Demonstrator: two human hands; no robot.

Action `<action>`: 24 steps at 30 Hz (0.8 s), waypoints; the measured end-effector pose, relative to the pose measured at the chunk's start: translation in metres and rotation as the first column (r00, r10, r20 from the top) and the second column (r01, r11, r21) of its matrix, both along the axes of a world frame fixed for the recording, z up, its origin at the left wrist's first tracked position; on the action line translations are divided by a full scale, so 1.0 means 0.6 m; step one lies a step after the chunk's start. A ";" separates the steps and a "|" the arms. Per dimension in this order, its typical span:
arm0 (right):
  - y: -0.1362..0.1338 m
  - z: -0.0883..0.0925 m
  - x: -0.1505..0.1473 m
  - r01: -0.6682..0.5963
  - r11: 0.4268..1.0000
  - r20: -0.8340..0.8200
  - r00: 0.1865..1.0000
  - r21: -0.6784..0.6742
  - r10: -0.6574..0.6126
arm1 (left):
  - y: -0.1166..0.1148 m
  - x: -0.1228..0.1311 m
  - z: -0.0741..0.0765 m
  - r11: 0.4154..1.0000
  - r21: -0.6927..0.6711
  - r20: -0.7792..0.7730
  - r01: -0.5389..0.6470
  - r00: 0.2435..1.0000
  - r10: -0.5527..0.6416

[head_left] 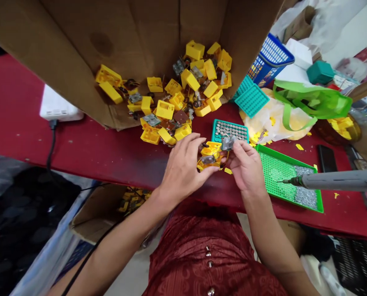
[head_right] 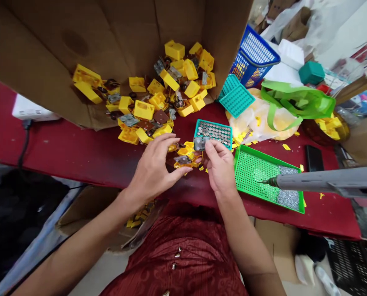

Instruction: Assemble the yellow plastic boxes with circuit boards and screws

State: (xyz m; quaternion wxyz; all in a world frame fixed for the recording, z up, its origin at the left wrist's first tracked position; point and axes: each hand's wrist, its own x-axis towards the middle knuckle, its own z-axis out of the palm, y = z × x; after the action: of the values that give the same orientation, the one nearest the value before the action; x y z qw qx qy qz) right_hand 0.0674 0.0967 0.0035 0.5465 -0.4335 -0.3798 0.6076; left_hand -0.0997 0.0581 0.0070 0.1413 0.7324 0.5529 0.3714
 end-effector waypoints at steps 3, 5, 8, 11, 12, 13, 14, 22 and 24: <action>-0.019 -0.004 0.018 0.102 0.994 -0.057 0.993 -0.044 -0.104 | -0.008 0.014 -0.006 0.990 -0.116 0.043 -0.079 0.995 0.085; -0.037 -0.008 0.027 0.111 0.990 -0.062 0.991 -0.087 -0.117 | -0.010 0.017 -0.003 0.957 -0.283 0.057 -0.060 0.995 0.080; -0.065 -0.016 0.030 0.072 0.988 -0.060 0.995 -0.139 -0.081 | -0.012 0.020 0.002 0.892 -0.450 0.070 -0.048 0.994 0.089; -0.086 -0.023 0.027 0.021 0.980 -0.127 0.991 -0.199 -0.047 | -0.021 0.025 0.002 0.876 -0.481 0.084 0.037 0.996 0.004; -0.090 -0.024 0.026 -0.001 0.976 -0.160 0.987 -0.220 -0.035 | -0.025 0.026 0.001 0.879 -0.468 0.102 0.086 0.994 -0.043; -0.093 -0.025 0.025 -0.028 0.970 -0.192 0.981 -0.240 -0.019 | -0.030 0.025 -0.001 0.887 -0.443 0.127 0.133 0.988 -0.084; -0.094 -0.026 0.025 -0.065 0.964 -0.224 0.974 -0.257 0.006 | -0.035 0.024 -0.004 0.896 -0.410 0.160 0.173 0.980 -0.116; -0.085 -0.027 0.012 -0.369 0.885 -0.445 0.868 -0.283 0.220 | -0.042 0.005 -0.018 0.821 -0.421 0.697 0.386 0.717 0.021; -0.075 -0.023 0.005 -0.369 0.896 -0.396 0.882 -0.247 0.254 | -0.031 -0.003 -0.013 0.856 -0.396 0.739 0.332 0.668 0.083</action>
State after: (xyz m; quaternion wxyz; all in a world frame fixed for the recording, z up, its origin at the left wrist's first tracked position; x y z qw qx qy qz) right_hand 0.0706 0.0518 -0.0101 0.4234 -0.3310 -0.2386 0.8088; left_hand -0.1016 0.0393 -0.0010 0.5613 0.4953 0.4715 0.4661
